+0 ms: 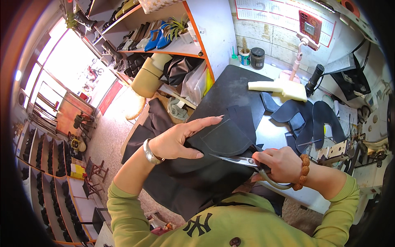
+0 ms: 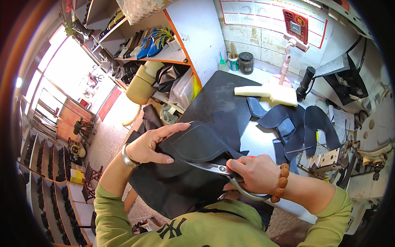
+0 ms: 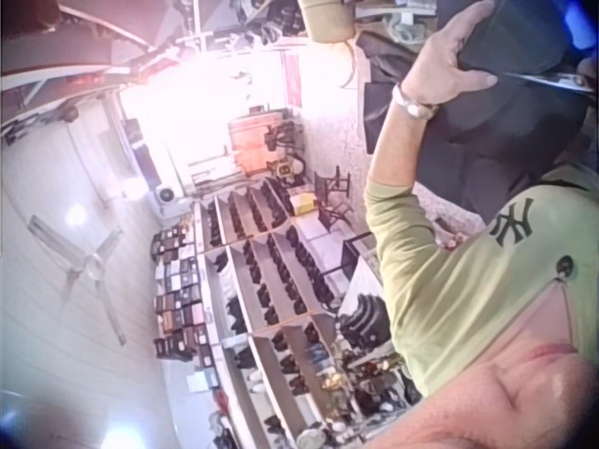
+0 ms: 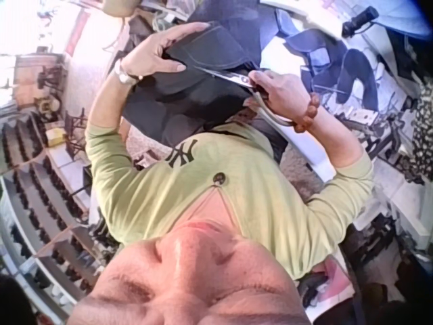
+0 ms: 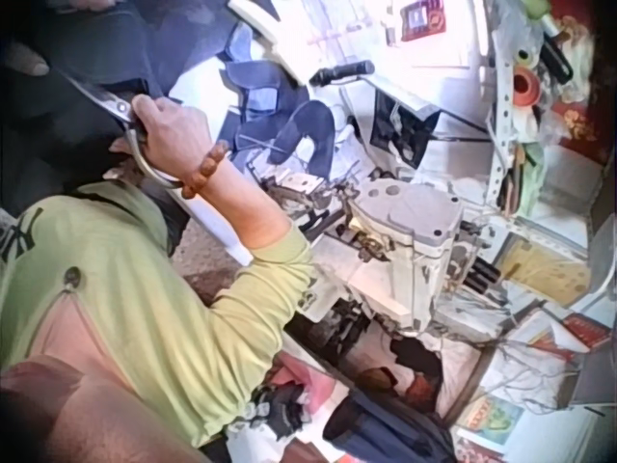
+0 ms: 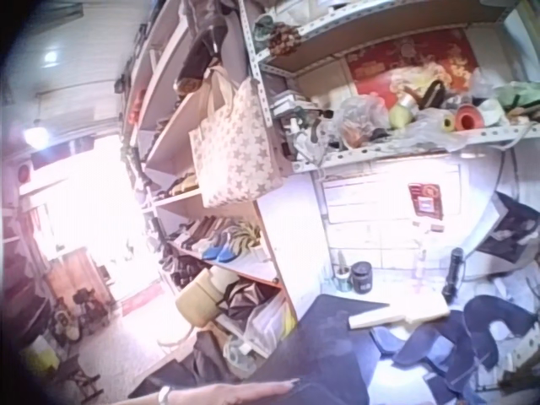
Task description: The person cuts a large piece of black fabric using shears, following a marked outline. They then use a small rectangular template to cut additional smaller pieces from the same fabric. The cut pieces are placed on the worktable.
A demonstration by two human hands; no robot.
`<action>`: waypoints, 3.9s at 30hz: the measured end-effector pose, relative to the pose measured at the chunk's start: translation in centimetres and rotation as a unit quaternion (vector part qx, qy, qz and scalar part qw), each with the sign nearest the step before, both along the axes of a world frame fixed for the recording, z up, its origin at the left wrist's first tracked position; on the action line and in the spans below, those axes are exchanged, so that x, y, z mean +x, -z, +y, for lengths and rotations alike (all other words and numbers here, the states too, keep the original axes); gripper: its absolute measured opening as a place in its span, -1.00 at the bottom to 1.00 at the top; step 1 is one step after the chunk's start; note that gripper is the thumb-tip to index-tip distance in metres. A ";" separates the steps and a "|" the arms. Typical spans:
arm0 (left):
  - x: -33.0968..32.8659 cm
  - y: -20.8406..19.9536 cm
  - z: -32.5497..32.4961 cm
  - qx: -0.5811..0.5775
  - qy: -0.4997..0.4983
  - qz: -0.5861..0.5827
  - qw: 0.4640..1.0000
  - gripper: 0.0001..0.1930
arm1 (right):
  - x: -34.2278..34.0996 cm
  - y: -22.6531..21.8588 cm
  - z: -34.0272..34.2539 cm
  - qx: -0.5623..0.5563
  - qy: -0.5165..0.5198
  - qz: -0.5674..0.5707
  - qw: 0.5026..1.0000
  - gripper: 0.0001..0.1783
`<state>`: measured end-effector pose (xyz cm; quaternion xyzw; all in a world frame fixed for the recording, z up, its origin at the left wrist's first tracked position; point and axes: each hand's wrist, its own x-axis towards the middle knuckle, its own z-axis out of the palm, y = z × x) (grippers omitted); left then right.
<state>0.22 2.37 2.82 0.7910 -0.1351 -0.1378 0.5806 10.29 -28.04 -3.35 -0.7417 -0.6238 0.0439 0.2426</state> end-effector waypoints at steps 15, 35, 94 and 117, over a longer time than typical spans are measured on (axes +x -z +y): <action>-0.5 -0.4 0.5 0.060 -0.009 0.011 0.998 -0.48 | 0.0 0.5 0.4 0.029 0.004 -0.003 1.000 -0.49; -1.8 1.9 -1.1 0.089 -0.060 -0.102 0.989 -0.34 | -1.7 1.6 2.1 0.026 0.038 0.072 0.996 -0.43; -16.5 12.8 3.1 -0.257 -0.322 0.091 0.907 -0.11 | -3.0 8.7 0.7 0.128 0.074 0.227 0.963 -0.45; 2.0 -7.6 -2.0 0.080 -0.244 -0.222 0.941 -0.75 | -0.8 11.7 -2.8 0.012 0.313 0.002 0.950 -0.43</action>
